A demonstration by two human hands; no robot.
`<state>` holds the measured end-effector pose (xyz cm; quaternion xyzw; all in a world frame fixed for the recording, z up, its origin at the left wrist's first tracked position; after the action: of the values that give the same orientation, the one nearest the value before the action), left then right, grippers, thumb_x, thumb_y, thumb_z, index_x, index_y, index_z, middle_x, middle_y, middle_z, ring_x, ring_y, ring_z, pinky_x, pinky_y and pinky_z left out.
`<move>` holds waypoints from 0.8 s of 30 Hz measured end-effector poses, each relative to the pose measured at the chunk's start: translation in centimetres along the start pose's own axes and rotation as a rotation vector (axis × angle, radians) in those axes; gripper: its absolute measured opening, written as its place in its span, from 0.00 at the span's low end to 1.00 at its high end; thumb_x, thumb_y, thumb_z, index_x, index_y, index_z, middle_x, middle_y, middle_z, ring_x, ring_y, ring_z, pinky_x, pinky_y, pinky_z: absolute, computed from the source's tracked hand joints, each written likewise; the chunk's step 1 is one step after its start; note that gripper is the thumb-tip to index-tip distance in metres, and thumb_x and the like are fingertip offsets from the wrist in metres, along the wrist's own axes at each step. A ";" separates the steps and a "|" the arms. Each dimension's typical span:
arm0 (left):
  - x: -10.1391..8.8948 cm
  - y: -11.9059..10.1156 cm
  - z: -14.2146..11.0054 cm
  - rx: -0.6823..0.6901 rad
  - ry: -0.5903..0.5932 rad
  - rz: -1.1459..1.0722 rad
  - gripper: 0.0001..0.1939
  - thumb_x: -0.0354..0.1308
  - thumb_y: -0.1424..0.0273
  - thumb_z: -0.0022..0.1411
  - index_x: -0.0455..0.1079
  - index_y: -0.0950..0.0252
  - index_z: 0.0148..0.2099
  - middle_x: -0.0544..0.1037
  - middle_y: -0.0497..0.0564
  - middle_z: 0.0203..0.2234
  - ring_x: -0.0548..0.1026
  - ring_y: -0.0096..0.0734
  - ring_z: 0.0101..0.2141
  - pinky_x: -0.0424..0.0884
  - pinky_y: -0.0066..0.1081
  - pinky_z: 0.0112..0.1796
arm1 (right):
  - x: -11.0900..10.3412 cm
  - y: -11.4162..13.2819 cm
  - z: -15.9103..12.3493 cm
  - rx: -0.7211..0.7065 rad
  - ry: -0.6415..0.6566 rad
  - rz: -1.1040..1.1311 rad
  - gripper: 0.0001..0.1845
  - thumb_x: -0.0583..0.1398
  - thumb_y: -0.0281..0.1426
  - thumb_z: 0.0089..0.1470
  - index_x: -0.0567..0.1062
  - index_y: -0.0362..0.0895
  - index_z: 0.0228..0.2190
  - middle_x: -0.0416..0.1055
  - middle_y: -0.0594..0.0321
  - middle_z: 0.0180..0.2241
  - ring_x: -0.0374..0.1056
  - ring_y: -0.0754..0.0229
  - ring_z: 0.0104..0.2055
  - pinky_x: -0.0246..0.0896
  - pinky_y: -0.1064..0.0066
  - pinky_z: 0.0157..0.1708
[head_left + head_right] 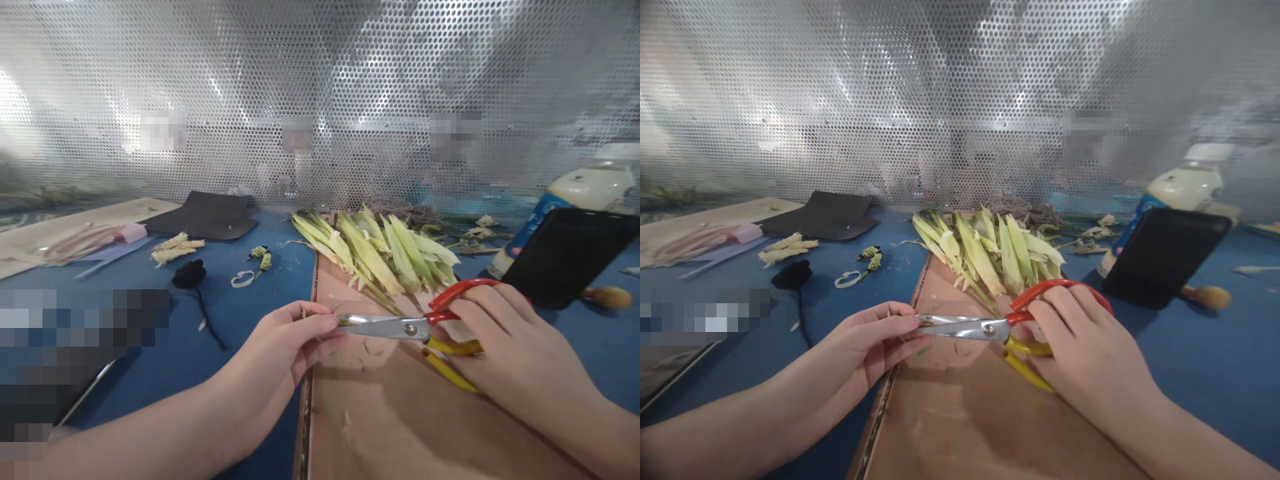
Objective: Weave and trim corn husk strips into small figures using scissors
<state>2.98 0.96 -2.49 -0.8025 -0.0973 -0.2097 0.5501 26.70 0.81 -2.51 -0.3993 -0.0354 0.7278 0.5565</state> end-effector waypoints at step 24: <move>0.1 -0.1 -0.1 -0.003 -0.006 -0.001 0.05 0.60 0.76 0.53 0.69 0.66 0.26 0.73 0.46 0.28 0.72 0.23 0.36 0.69 0.26 0.47 | -0.1 0.1 0.3 0.006 -0.004 0.022 0.07 0.55 0.29 0.52 0.67 0.42 0.24 0.65 0.56 0.29 0.61 0.54 0.33 0.59 0.63 0.32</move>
<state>3.01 0.87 -2.36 -0.8040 -0.0989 -0.2075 0.5484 26.48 0.79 -2.29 -0.3965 -0.0301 0.7347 0.5496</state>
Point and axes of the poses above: each hand's wrist, its own z-axis towards the middle knuckle, its own x-axis out of the palm, y = z × x, the point moved 2 cm from there along z, towards the middle knuckle
